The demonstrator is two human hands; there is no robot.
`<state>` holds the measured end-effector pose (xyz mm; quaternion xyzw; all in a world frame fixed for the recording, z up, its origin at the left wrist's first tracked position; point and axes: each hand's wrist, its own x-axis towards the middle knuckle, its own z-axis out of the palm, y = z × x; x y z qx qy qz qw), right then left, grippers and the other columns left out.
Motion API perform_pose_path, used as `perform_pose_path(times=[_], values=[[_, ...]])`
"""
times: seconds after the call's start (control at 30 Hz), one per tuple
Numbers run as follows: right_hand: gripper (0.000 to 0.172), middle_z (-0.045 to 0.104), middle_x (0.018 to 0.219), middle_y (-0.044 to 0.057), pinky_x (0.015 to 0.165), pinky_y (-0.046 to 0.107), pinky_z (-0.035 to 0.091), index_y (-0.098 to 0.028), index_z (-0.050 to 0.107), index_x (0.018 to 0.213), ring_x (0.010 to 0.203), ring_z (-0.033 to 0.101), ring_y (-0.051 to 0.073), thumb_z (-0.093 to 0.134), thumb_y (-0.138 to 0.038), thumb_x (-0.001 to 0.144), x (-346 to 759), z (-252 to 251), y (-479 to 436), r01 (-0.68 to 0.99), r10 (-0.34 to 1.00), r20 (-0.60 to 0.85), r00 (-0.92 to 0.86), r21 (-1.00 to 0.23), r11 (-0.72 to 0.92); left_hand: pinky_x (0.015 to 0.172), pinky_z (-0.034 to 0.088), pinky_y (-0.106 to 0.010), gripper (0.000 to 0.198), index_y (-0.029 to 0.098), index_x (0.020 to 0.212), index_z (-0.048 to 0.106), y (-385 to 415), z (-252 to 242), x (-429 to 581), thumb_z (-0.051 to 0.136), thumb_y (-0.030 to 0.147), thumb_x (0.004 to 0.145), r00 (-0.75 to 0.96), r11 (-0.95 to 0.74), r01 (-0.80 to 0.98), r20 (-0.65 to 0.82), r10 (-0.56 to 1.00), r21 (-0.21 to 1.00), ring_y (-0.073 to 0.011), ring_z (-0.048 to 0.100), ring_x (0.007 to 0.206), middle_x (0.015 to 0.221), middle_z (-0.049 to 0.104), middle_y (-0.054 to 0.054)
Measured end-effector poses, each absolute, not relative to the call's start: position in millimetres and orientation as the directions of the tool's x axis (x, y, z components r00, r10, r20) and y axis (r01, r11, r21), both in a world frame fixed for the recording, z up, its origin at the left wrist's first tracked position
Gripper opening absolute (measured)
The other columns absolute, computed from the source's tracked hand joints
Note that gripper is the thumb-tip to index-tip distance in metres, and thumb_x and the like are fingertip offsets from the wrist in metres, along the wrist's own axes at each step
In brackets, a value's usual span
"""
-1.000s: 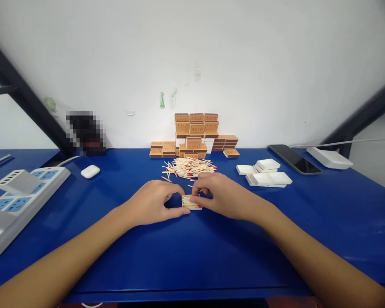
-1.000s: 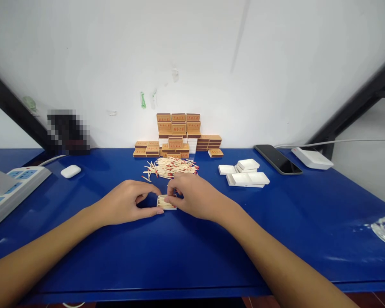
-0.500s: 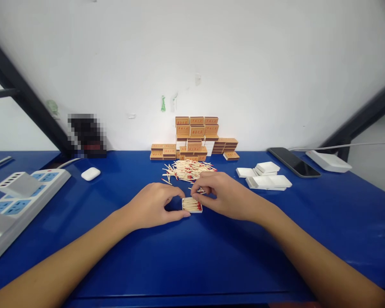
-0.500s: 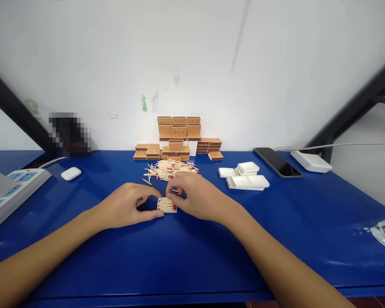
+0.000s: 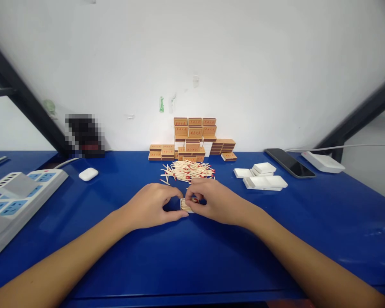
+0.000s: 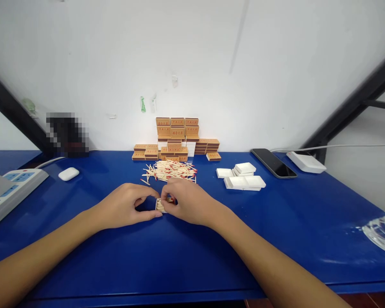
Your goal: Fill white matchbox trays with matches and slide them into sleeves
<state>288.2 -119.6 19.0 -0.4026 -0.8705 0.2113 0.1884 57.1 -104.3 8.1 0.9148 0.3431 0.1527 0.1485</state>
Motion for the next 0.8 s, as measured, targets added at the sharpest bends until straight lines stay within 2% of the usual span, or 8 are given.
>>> perform_pose_path(times=[0.3,0.6,0.8], values=[[0.012,0.064,0.082,0.001,0.069,0.027,0.038,-0.018,0.072,0.086,0.075,0.054,0.014,0.064,-0.011,0.092,297,23,-116,0.62,0.769,0.236,-0.594,-0.475,0.624,0.055,0.032,-0.026,0.03,0.022,0.101,0.076,-103,7,57,0.073,0.051,0.092,0.723,-0.735,0.57,0.201,0.661,0.367,-0.0109,0.046,0.053,0.06,0.051,0.006],[0.006,0.062,0.078,-0.001,0.067,0.028,0.035,-0.02,0.073,0.087,0.073,0.051,0.014,0.072,-0.02,0.092,307,22,-112,0.668,0.798,0.164,-0.58,-0.465,0.581,0.054,0.033,-0.026,0.032,0.023,0.103,0.077,-104,8,56,0.073,0.052,0.091,0.716,-0.724,0.584,0.188,0.673,0.367,-0.0116,0.049,0.054,0.061,0.054,0.005],[0.009,0.063,0.077,-0.001,0.068,0.029,0.036,-0.02,0.072,0.087,0.073,0.052,0.014,0.068,-0.021,0.095,303,23,-113,0.658,0.799,0.207,-0.564,-0.473,0.587,0.054,0.032,-0.026,0.034,0.024,0.107,0.077,-104,7,56,0.073,0.054,0.091,0.718,-0.731,0.585,0.196,0.668,0.352,-0.0124,0.049,0.054,0.06,0.053,0.005]])
